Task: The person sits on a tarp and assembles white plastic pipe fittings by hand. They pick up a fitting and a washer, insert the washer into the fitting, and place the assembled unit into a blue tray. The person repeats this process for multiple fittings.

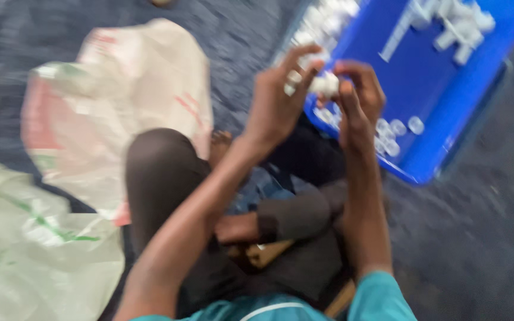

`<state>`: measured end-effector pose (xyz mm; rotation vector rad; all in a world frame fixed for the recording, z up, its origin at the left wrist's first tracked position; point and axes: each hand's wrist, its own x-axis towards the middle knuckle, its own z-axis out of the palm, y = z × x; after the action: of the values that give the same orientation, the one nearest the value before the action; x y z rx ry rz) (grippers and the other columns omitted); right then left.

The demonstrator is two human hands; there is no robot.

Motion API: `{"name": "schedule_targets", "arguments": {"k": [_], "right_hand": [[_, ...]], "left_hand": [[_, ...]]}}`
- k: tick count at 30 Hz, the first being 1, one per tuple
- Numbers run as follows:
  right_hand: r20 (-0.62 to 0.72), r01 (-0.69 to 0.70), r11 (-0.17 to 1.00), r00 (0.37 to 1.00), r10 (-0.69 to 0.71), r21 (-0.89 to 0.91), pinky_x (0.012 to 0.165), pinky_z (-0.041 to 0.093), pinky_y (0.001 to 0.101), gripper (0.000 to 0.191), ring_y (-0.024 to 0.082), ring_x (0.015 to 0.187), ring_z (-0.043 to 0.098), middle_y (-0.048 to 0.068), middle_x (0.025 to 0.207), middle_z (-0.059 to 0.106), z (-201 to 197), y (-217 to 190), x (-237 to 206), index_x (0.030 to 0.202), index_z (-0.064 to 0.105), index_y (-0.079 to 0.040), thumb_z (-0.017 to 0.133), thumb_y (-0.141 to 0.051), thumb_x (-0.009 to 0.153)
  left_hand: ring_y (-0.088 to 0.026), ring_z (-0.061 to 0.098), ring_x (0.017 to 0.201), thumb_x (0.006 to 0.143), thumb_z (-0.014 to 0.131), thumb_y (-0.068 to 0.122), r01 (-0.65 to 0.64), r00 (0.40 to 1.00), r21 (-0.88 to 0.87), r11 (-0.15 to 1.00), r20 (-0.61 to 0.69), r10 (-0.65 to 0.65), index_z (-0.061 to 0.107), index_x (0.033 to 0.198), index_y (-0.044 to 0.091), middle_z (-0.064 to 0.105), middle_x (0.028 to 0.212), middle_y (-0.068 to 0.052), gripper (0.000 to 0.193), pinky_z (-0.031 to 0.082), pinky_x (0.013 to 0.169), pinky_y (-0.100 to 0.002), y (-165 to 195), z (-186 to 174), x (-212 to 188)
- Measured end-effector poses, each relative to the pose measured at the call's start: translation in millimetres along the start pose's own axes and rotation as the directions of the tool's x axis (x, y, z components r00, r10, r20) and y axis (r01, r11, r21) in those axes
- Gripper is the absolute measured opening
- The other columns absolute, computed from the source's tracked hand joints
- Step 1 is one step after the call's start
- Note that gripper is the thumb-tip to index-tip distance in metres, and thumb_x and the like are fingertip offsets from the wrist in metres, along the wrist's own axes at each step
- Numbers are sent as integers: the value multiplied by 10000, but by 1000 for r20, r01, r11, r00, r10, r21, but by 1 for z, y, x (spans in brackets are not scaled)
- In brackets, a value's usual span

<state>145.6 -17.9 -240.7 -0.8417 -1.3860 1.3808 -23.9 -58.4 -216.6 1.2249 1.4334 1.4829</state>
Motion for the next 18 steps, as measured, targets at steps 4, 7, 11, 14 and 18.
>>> {"name": "schedule_targets", "arguments": {"k": [4, 7, 11, 14, 18], "right_hand": [[-85, -62, 997, 995, 58, -50, 615, 454, 248, 566, 155, 685, 613, 95, 797, 651, 5, 0, 3, 881, 660, 37, 632, -488, 1090], [-17, 38, 999, 999, -38, -20, 708, 495, 248, 490, 136, 759, 640, 87, 851, 677, 3, -6, 5, 965, 674, 16, 614, -454, 1089], [133, 126, 969, 986, -99, -212, 740, 519, 264, 472, 136, 819, 634, 91, 898, 651, -1, -13, 2, 1106, 576, 43, 669, -405, 991], [100, 42, 971, 995, -18, -236, 738, 496, 259, 442, 127, 783, 601, 67, 855, 629, 2, -7, 1, 969, 635, 10, 598, -401, 1127], [40, -200, 978, 979, 202, -55, 613, 441, 262, 495, 131, 636, 569, 66, 734, 619, 3, 5, 5, 867, 653, 0, 534, -400, 1133]], "left_hand": [[-69, 642, 752, 1077, 649, 304, -155, 986, 5, 988, -52, 155, 638, 1324, 122, 652, 785, -70, 307, 529, 672, -272, 7, -6, -1], [-108, 570, 639, 1052, 633, 305, -22, 1000, -7, 1000, -18, 22, 669, 1284, 102, 637, 704, -77, 309, 471, 594, -301, 14, -5, 2], [-144, 591, 660, 1053, 631, 318, 72, 997, -43, 996, -25, -73, 698, 1253, 72, 661, 731, -96, 324, 471, 587, -331, 16, -1, 4], [-142, 723, 867, 1082, 642, 340, -117, 993, 54, 992, -12, 118, 691, 1230, 83, 741, 894, -99, 301, 566, 685, -316, 12, -2, 0], [-170, 722, 865, 999, 681, 392, -149, 987, 156, 976, 75, 139, 662, 1324, 90, 742, 925, -138, 444, 555, 754, -329, 13, -5, -4]]}}
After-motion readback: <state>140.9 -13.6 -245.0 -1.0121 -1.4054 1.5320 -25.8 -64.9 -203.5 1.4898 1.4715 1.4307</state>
